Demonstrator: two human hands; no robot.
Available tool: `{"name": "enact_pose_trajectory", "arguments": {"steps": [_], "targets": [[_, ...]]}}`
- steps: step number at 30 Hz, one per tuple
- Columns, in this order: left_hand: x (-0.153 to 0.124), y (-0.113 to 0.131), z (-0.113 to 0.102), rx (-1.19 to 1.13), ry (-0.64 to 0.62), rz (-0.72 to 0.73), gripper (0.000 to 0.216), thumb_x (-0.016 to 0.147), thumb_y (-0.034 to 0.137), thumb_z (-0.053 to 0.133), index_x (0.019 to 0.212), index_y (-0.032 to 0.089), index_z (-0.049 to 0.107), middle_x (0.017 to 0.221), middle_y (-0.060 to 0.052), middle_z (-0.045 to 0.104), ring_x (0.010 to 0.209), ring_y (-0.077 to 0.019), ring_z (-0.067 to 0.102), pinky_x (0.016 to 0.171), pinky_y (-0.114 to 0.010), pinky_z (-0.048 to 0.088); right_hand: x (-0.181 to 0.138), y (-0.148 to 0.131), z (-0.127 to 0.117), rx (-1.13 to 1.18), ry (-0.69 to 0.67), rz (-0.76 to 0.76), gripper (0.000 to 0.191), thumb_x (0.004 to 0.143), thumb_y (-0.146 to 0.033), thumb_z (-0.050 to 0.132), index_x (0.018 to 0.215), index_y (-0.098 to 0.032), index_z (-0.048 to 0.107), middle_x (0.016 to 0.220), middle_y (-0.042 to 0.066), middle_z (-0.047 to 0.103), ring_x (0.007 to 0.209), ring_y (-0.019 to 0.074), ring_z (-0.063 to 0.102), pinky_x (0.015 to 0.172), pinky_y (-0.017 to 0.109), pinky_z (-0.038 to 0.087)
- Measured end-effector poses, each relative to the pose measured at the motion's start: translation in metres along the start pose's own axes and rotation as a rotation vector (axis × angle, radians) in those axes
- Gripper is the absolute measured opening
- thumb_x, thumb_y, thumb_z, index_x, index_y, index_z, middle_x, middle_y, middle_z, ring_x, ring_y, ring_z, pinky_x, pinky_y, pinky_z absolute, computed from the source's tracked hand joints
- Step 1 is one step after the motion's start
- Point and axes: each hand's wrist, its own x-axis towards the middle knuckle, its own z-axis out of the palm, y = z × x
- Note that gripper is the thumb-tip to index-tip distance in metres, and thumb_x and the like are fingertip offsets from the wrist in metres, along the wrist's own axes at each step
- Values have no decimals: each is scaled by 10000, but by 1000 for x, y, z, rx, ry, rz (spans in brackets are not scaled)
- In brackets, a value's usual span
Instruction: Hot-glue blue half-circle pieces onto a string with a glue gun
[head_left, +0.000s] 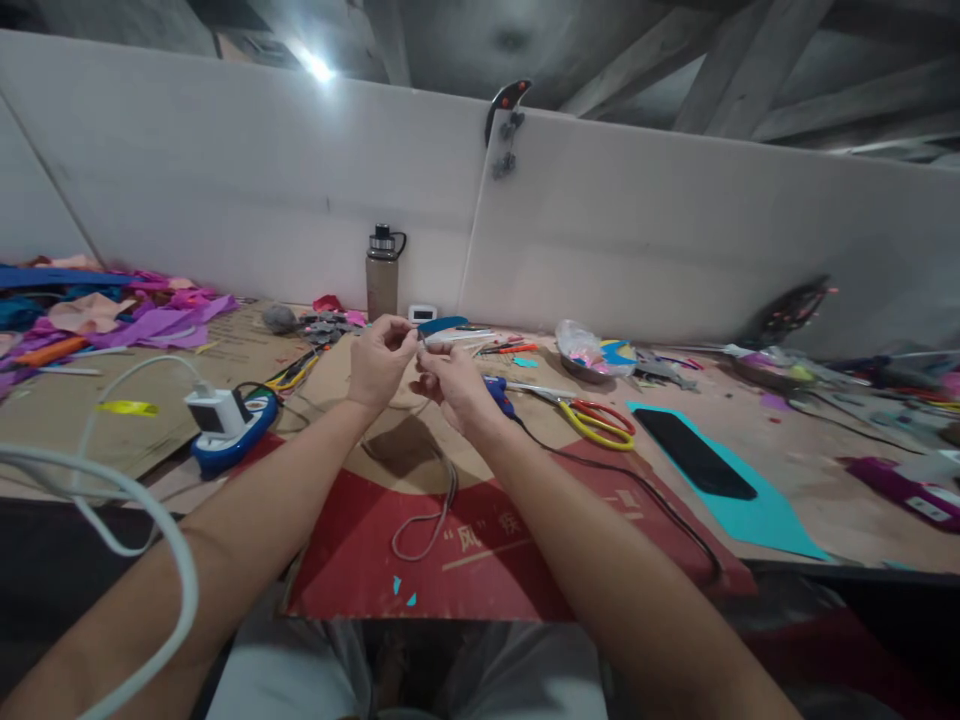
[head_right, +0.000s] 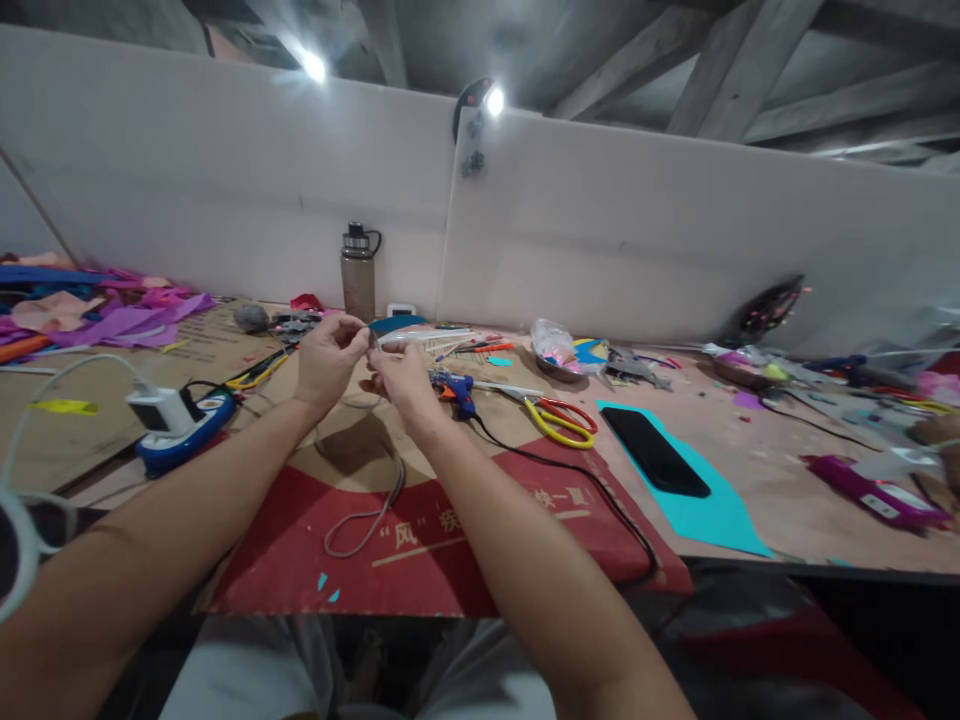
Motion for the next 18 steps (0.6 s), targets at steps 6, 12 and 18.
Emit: {"name": "enact_pose_trajectory", "arguments": {"steps": [6,12,18], "targets": [[1,-4,9,-415,4,-296,163,686,276,670,735,160,566,707,1,588,676,-124,601,641,-313,564,2,-1,-16,-244,209,-282,150,707,-319,579,758,-185,533,690,-41,494,562,64,393,509,198,342],[-4,8,13,-565,-44,-413,201,668,262,698,741,147,550,720,3,582,696,-133,624,710,-387,574,10,-1,-25,-345,258,-363,177,743,-355,531,732,-178,538,673,-16,502,621,98,444,567,223,373],[-7,13,15,-580,-75,-437,190,689,251,681,750,156,527,745,0,596,747,-151,650,758,-401,559,12,-1,-28,-431,301,-366,200,781,-380,486,716,-192,503,648,-10,492,635,117,472,579,232,383]]}}
